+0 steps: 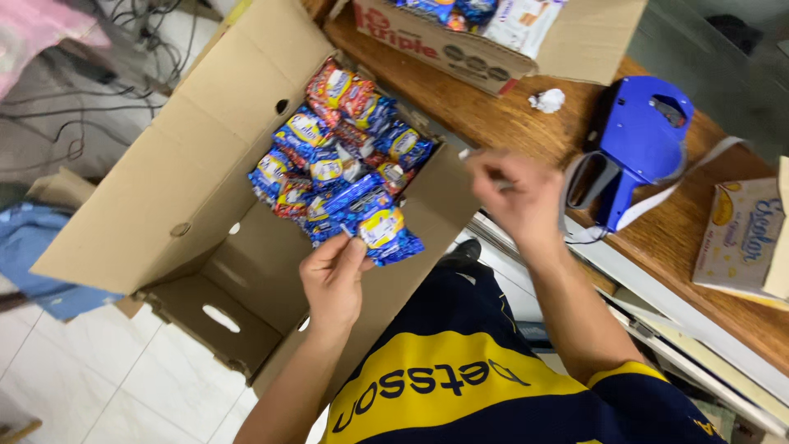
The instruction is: The person picks up snack packets one at a time from a large box, applies a price sticker using a handheld labeling tool, and places the labeled snacks into a smaller box.
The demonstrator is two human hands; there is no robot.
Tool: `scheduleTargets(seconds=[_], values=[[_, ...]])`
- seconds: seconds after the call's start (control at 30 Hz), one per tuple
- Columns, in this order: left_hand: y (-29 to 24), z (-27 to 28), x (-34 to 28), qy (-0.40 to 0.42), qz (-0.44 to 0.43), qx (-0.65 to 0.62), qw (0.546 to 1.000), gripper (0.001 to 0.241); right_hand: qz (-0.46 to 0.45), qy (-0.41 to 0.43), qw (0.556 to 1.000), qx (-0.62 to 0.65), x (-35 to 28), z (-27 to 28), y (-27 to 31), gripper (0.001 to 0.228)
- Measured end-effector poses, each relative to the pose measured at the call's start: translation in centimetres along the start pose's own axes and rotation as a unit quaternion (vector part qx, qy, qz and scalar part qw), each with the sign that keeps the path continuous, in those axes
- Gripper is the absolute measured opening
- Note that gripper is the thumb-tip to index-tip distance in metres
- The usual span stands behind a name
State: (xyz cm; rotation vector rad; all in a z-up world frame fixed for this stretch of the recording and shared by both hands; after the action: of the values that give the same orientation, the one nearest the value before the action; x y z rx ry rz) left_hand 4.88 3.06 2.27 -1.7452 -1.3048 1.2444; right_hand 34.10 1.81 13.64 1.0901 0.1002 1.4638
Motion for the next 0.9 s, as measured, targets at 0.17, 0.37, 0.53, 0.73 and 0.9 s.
scheduleTargets(seconds=[0.17, 0.37, 0.53, 0.73, 0.9], values=[[1.5, 0.8, 0.8, 0.016, 0.003, 0.010, 1.000, 0.020, 0.080, -0.037, 0.969, -0.232, -1.3, 5.1, -9.9, 0.012], [2.1, -0.2, 0.8, 0.026, 0.037, 0.059, 0.997, 0.028, 0.057, 0.030, 0.928, -0.367, -0.5, 5.0, -19.6, 0.009], [2.9, -0.6, 0.9, 0.041, 0.074, 0.035, 0.996, 0.031, 0.059, 0.133, 0.921, -0.362, 0.1, 2.0, -22.4, 0.024], [2.4, -1.4, 1.5, 0.021, 0.058, -0.078, 0.995, 0.019, 0.177, 0.131, 0.851, -0.476, -2.0, 1.0, -25.2, 0.017], [2.4, -1.6, 1.5, 0.036, 0.076, -0.088, 0.993, 0.024, 0.154, 0.139, 0.879, -0.430, -2.4, 1.6, -23.3, 0.018]])
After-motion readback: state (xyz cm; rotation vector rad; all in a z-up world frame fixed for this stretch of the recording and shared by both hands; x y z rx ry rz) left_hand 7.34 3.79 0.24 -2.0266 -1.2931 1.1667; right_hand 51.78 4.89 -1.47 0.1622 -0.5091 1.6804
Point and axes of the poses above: each hand's wrist, its own x-axis towards the middle knuckle, its own z-axis out of the back of the hand, y = z × x, the point moved 8 cm from there along x, towards the middle knuckle, and after that the axes turned 5 degrees about z, right-handed, at the moved point
